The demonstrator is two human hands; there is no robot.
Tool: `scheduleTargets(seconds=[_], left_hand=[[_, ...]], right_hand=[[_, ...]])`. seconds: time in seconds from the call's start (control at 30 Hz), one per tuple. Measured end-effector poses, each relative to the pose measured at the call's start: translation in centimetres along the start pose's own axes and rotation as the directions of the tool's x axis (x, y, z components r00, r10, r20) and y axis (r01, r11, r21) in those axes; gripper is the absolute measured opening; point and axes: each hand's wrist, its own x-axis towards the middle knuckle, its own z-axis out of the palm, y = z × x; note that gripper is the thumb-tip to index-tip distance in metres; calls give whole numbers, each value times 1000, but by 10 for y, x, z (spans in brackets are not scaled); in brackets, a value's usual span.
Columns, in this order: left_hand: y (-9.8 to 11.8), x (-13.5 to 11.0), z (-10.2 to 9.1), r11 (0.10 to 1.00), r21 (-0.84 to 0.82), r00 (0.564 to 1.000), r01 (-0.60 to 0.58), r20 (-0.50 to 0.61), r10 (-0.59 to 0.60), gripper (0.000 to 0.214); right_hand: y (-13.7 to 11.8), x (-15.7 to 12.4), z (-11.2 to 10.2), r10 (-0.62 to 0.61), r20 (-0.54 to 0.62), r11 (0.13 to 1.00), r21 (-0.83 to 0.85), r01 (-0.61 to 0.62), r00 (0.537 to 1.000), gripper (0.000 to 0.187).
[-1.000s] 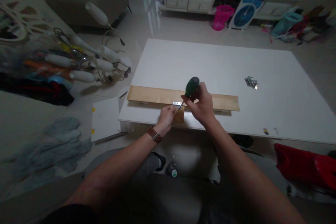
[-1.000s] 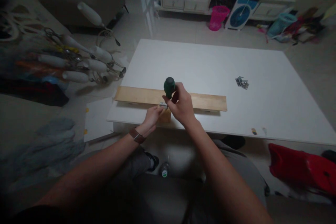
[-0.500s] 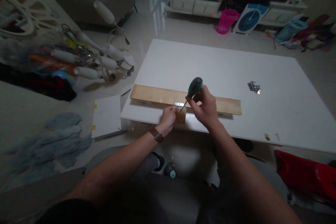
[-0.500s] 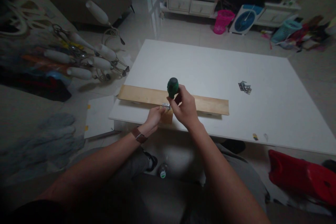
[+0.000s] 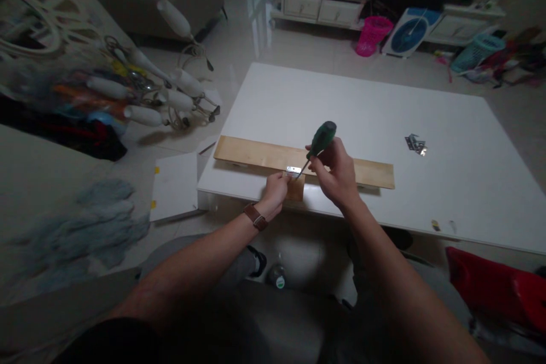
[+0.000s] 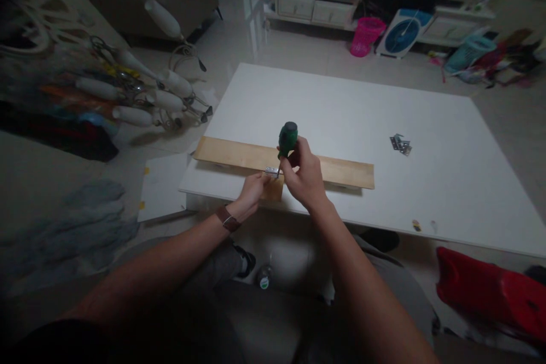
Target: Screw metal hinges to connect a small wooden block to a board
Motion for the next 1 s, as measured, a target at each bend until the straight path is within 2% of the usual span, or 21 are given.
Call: scheduleTargets(seconds=[0.17,0.27,0.47,0.73,0.9,1.0], left_hand=[[3,-2,1,998,-57,1000,2,31,0,13],[5,-3,1,998,-61,998,5,55,-1,15],[7,-3,0,999,-39,999,-11,30,13,14],[2,-2,-1,999,-17,997,-46,57,47,16],[1,-1,-1,998,-18,997,-57,55,58,16],[1,0,0,999,-21,998,-44,52,45,16]], right_hand=[[3,-1,2,-70,-109,989,-134,55,992,30],[5,-4,7,-63,-141,986,-165,40,988,30],[3,-8,11,-45,-122,994,-106,32,992,32],[-3,-4,2,-70,-10,991,-113,69,997,34],[3,-2,1,-101,-85,975,-208,82,991,27],[6,-3,4,-58,-132,982,-184,33,990,28]])
